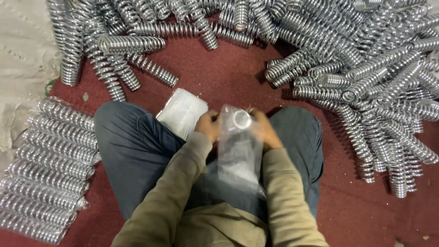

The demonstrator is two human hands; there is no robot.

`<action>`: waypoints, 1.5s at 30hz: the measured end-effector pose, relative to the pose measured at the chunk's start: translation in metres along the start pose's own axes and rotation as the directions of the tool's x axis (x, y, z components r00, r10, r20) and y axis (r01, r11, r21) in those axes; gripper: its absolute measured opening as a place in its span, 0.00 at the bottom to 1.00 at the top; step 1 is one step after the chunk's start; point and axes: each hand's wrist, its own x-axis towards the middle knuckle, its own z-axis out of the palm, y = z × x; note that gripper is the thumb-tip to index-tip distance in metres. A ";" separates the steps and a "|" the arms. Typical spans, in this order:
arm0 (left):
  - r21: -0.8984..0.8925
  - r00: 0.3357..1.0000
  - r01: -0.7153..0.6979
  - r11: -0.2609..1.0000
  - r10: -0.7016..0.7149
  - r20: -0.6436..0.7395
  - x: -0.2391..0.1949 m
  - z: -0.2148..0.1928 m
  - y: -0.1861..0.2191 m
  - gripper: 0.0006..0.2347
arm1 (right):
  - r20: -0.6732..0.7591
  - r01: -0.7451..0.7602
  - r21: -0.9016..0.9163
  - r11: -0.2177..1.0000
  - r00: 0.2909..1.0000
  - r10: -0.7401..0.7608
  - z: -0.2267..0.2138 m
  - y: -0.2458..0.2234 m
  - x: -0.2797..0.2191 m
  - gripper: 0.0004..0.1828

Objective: The person packs metal springs into small plastic bags while sitting on the floor, handling the springs and bags by hand and placing them into piles on a red surface.

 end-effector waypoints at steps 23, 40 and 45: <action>0.422 0.995 -0.089 0.902 0.064 0.072 -0.068 -0.009 0.004 0.35 | 0.142 0.172 -0.305 0.937 0.981 -0.134 0.036 -0.106 -0.102 0.44; 0.003 0.578 -0.810 0.586 0.801 -0.157 -0.096 0.027 0.024 0.03 | -0.282 0.486 -0.486 0.726 0.699 -0.657 -0.020 -0.143 -0.128 0.18; -0.282 0.657 -0.728 0.624 0.753 -0.030 -0.139 0.009 0.039 0.30 | 0.043 -0.109 -0.464 0.879 0.988 0.145 -0.014 -0.171 -0.107 0.31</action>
